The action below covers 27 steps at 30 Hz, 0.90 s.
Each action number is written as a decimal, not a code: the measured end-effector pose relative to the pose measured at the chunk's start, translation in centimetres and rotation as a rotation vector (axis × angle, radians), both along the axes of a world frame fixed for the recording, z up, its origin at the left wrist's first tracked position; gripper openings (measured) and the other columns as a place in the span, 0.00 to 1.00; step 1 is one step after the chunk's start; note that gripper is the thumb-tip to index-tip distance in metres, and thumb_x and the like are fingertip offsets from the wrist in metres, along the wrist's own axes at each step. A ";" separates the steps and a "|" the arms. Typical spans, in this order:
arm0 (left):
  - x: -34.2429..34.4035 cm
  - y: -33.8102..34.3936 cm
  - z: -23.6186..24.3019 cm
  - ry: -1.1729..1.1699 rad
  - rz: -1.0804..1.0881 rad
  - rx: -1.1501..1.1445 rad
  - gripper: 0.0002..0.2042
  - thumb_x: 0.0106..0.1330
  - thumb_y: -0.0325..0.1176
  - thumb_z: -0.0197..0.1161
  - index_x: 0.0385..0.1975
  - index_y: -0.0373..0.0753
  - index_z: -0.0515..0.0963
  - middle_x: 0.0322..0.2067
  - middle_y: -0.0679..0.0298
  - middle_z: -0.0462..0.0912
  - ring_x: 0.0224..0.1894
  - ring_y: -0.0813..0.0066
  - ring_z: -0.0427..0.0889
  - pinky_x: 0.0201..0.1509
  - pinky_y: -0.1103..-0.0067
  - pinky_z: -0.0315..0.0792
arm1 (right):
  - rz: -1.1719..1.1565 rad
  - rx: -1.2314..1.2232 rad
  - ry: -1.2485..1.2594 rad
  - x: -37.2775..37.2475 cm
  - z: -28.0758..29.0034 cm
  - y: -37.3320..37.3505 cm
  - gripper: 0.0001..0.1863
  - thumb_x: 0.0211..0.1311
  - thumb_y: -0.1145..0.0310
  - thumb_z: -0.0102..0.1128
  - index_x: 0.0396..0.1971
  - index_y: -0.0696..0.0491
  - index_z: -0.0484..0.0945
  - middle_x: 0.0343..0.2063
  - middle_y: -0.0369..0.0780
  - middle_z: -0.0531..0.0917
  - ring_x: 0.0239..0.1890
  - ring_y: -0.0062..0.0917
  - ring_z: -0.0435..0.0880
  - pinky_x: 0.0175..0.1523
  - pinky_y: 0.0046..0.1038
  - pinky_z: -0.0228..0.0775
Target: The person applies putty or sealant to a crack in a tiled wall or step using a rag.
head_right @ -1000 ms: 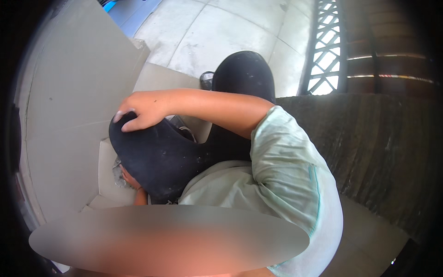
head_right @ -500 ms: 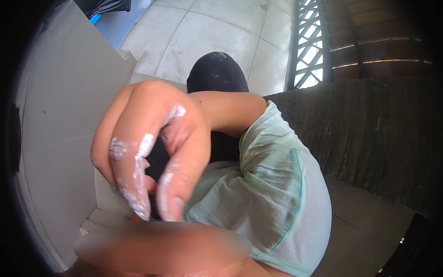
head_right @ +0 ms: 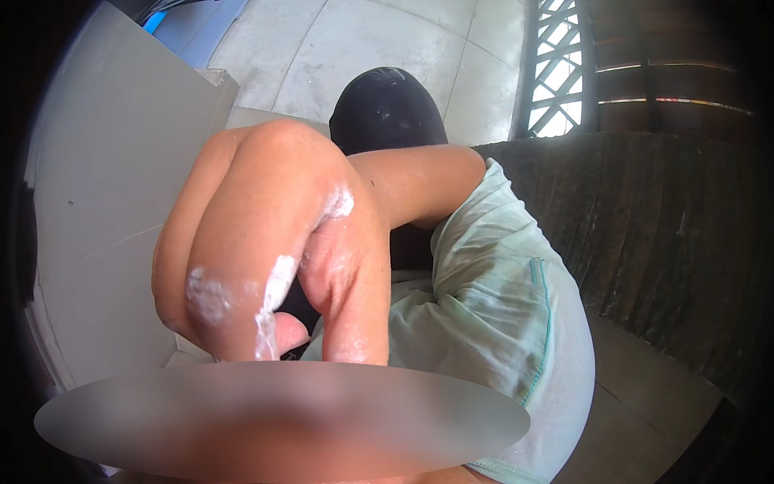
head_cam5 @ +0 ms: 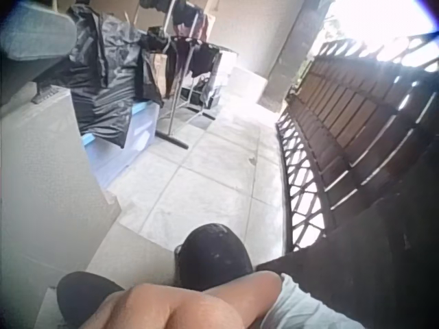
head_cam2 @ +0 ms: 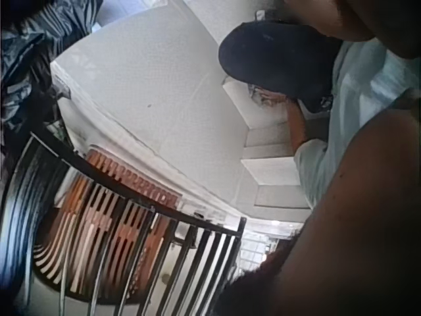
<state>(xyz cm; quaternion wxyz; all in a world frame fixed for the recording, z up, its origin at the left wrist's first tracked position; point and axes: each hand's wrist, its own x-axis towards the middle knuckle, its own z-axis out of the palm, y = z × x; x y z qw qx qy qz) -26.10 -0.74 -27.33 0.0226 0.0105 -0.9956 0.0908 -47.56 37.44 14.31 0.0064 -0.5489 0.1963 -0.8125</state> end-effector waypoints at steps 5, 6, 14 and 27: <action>2.4 -4.2 2.2 -0.035 0.030 -0.073 0.36 0.68 0.58 0.48 0.68 0.38 0.62 0.70 0.51 0.60 0.73 0.53 0.55 0.69 0.56 0.57 | 0.028 -0.032 -0.039 -0.2 -1.7 -0.5 0.19 0.46 0.56 0.81 0.25 0.55 0.83 0.18 0.31 0.77 0.15 0.08 0.69 0.19 0.13 0.54; 2.9 -4.9 2.6 -0.042 0.034 -0.085 0.36 0.68 0.58 0.48 0.68 0.38 0.62 0.70 0.51 0.60 0.73 0.53 0.55 0.69 0.56 0.57 | 0.032 -0.036 -0.047 -0.3 -2.1 -0.6 0.19 0.46 0.56 0.81 0.25 0.55 0.83 0.18 0.31 0.77 0.15 0.08 0.69 0.19 0.13 0.54; 2.5 -5.1 3.1 -0.064 -0.007 -0.051 0.35 0.68 0.58 0.48 0.68 0.37 0.62 0.70 0.51 0.61 0.73 0.53 0.56 0.68 0.56 0.57 | -0.011 0.064 -0.077 -0.6 -2.0 1.8 0.19 0.45 0.57 0.82 0.25 0.55 0.83 0.18 0.30 0.77 0.15 0.08 0.68 0.19 0.13 0.53; 4.6 -8.8 6.2 -0.005 0.084 -0.052 0.35 0.69 0.58 0.48 0.68 0.37 0.62 0.69 0.51 0.61 0.73 0.52 0.56 0.68 0.56 0.57 | 0.109 -0.094 -0.224 0.4 -2.4 1.6 0.17 0.49 0.59 0.76 0.30 0.57 0.83 0.23 0.34 0.77 0.18 0.18 0.75 0.18 0.19 0.62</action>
